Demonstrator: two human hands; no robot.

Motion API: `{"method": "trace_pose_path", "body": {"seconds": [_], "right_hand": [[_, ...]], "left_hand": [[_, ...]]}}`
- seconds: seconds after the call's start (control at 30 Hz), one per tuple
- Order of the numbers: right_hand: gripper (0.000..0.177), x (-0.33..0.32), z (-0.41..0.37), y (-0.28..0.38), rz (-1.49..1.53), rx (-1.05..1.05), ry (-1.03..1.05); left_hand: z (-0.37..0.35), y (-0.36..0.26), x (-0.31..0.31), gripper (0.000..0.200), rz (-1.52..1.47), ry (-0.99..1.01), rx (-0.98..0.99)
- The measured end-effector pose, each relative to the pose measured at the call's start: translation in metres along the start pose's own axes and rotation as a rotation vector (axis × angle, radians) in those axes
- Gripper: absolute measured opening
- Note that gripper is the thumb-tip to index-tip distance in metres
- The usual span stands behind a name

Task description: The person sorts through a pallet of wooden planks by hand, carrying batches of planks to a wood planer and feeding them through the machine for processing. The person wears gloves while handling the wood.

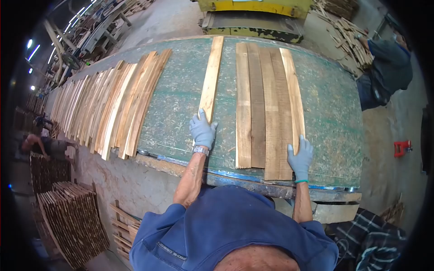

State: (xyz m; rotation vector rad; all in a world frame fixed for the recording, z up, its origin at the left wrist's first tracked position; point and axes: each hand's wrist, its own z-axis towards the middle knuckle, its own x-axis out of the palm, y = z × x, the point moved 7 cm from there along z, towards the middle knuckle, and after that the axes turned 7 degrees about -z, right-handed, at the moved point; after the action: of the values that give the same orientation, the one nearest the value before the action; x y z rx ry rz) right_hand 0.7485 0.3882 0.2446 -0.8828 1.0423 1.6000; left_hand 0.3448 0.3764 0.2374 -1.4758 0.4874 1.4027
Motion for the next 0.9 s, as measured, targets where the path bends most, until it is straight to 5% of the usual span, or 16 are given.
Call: {"method": "trace_pose_path", "body": {"seconds": [0.07, 0.17, 0.2, 0.33, 0.43, 0.5, 0.57, 0.63, 0.9], "right_hand": [[0.064, -0.001, -0.001, -0.001, 0.005, 0.011, 0.009], [0.064, -0.002, 0.000, -0.001, 0.010, 0.021, 0.019], [0.064, -0.001, 0.001, 0.000, 0.011, 0.024, 0.022], [0.063, 0.000, 0.002, -0.001, 0.009, 0.019, 0.018], [0.062, 0.001, -0.001, -0.002, -0.006, 0.010, 0.011], [0.061, 0.000, -0.001, 0.001, -0.024, 0.000, 0.013], [0.060, 0.000, -0.001, 0.005, -0.037, -0.021, 0.041], [0.060, 0.001, -0.003, 0.018, -0.019, -0.027, 0.074], [0.064, 0.039, 0.030, 0.089, 0.113, -0.005, 0.074]], "left_hand": [[0.006, 0.000, 0.001, 0.071, -0.064, 0.024, 0.050], [0.012, 0.010, 0.006, 0.060, -1.243, 0.398, -0.208], [0.003, 0.006, -0.004, 0.052, -1.365, 0.546, -0.376], [-0.007, 0.014, 0.000, 0.046, -1.519, 0.583, -0.567], [-0.007, 0.003, -0.016, 0.049, -1.441, 0.512, -0.397], [-0.017, -0.001, -0.021, 0.055, -0.970, 0.235, 0.031], [-0.059, -0.005, -0.012, 0.063, -0.288, 0.145, 0.113], [-0.094, -0.029, -0.008, 0.071, -0.053, 0.146, 0.243], [-0.019, 0.005, 0.003, 0.069, -0.102, 0.007, 0.271]]}}
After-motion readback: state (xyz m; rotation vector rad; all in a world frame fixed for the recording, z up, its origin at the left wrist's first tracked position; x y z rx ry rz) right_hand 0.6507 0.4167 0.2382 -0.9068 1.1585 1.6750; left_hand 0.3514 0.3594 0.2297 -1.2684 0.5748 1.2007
